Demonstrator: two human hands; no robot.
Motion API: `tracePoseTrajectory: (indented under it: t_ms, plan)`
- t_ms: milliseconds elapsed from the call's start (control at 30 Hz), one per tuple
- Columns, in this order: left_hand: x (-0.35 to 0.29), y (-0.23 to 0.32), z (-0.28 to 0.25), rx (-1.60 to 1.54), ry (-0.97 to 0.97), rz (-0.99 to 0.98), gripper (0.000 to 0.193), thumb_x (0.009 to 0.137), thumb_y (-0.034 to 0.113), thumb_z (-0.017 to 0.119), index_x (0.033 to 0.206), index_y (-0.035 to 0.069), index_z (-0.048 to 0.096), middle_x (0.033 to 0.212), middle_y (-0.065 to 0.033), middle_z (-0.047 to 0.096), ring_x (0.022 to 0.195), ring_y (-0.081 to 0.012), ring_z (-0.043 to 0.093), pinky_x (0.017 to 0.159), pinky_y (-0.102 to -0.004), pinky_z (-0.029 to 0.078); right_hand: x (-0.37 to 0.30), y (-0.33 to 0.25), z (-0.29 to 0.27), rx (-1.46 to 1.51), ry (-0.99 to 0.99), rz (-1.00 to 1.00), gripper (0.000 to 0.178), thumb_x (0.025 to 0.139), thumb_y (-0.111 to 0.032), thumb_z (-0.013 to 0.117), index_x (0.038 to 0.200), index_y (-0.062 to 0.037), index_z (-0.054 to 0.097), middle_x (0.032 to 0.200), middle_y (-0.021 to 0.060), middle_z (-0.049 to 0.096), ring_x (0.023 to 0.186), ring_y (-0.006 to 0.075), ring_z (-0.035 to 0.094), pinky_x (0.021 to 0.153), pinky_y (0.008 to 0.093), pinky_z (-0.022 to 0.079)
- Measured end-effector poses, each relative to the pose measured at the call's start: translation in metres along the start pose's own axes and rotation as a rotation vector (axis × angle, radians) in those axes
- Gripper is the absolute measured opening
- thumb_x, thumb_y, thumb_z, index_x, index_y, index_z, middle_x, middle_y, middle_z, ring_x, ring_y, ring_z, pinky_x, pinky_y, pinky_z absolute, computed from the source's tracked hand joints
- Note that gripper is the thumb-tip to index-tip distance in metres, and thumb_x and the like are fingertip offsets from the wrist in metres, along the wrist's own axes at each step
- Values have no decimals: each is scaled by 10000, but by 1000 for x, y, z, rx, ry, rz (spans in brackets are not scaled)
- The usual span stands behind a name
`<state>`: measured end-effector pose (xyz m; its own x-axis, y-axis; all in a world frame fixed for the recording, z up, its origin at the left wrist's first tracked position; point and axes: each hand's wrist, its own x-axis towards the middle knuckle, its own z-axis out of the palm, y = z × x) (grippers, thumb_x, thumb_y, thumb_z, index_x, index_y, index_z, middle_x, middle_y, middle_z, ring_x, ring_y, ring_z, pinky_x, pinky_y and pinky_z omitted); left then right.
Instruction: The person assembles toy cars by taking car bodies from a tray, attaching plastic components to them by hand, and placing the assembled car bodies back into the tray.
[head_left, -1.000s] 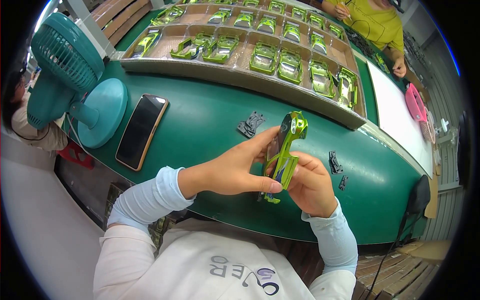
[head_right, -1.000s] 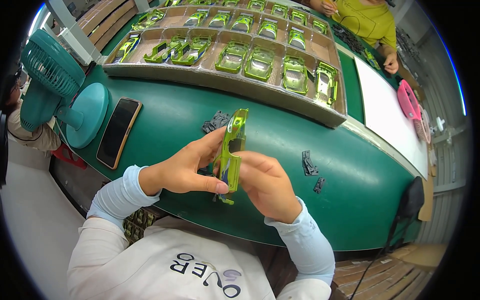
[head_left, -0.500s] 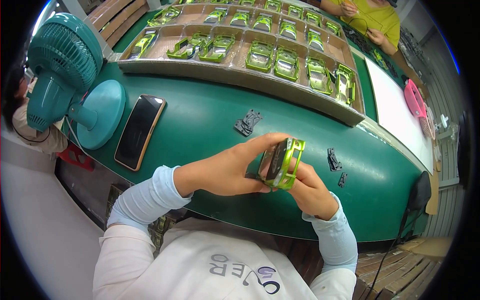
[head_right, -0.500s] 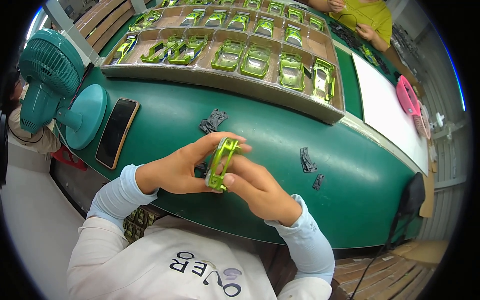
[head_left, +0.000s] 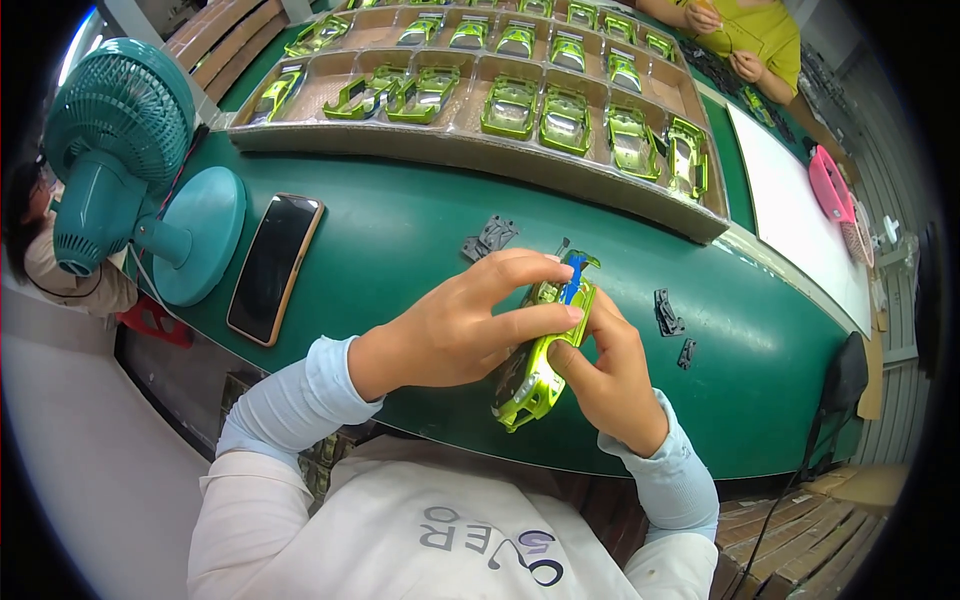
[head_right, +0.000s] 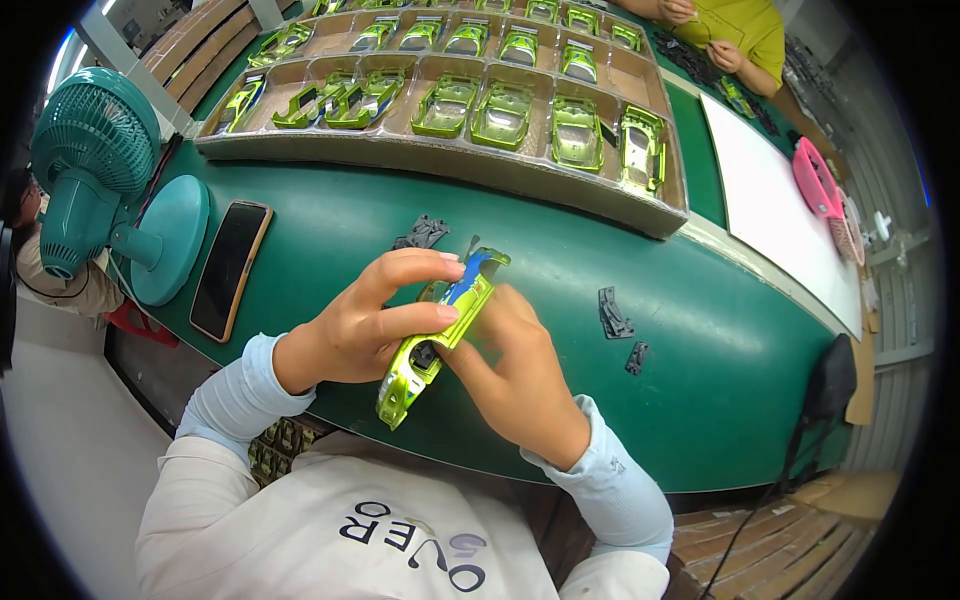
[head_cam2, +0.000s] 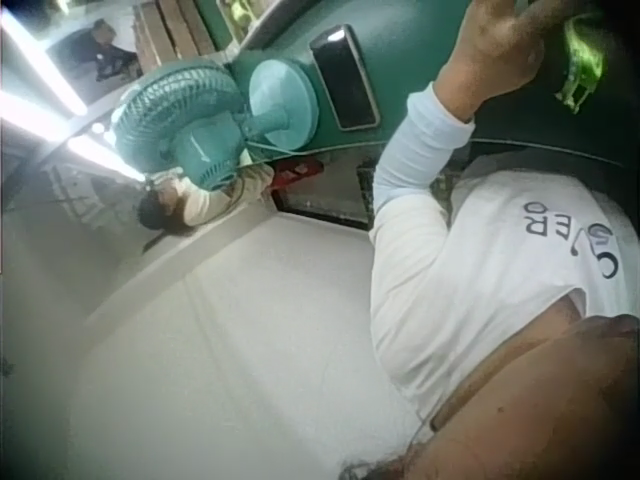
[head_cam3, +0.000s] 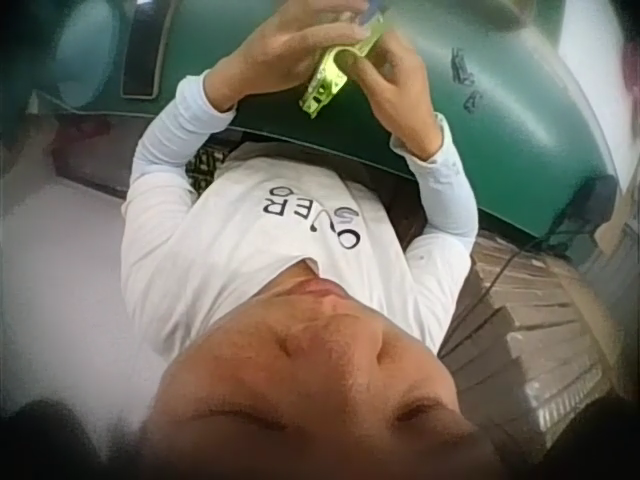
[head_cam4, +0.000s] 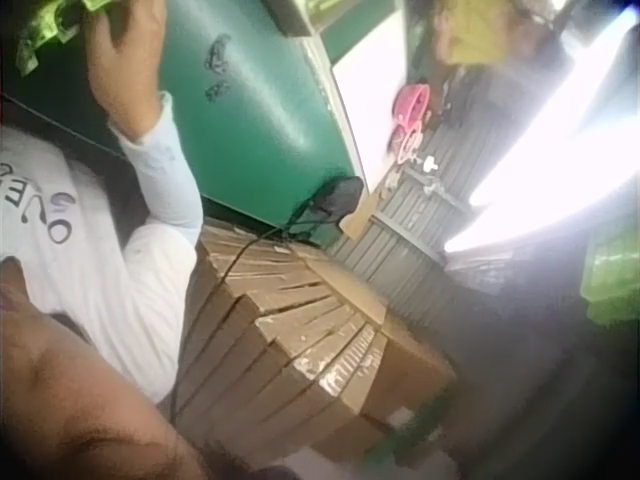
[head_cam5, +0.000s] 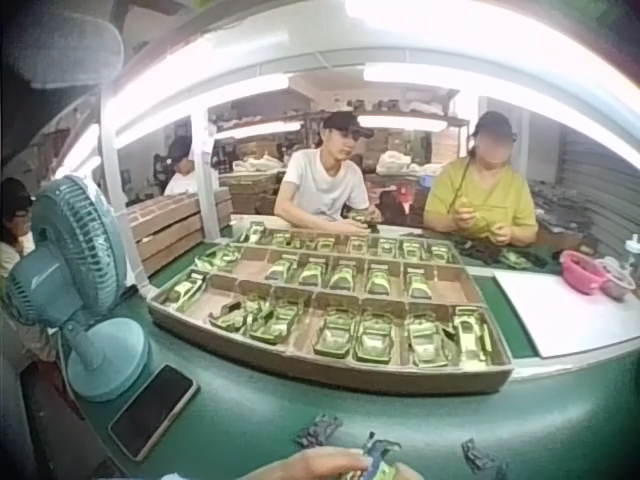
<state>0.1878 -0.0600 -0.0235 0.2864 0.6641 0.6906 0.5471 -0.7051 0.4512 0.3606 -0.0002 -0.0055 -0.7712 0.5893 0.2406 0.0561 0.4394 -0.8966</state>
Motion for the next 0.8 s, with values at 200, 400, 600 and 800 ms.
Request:
tracePoseTrajectory:
  t_ms: [200,400,600,800]
  plan:
    - [4,4,-1,167,-25,60,395,631,11,663,1000,113,568,1131,-149,464,992,-331,503,827,-393,462,2,10,0,201,-19,151,212,759,-87,571,951,1,549,850,131,555,740,258,551,653,315,433]
    - [8,5,1,192,-63,62,378,652,45,653,1010,132,571,1126,-143,467,993,-329,505,822,-385,469,3,7,-4,247,-40,230,193,749,-82,578,922,3,561,841,118,589,737,220,587,654,300,450]
    - [4,6,2,228,-95,57,370,669,62,650,1020,143,568,1123,-134,466,995,-325,505,818,-381,473,4,4,-3,321,-84,341,136,769,-50,563,875,33,548,784,64,602,716,86,550,611,250,443]
    - [4,10,3,237,-131,68,383,667,54,650,1029,144,564,1133,-130,457,1002,-315,501,817,-376,473,3,17,-2,427,-93,368,121,759,-18,537,864,40,546,719,51,586,673,65,508,571,242,421]
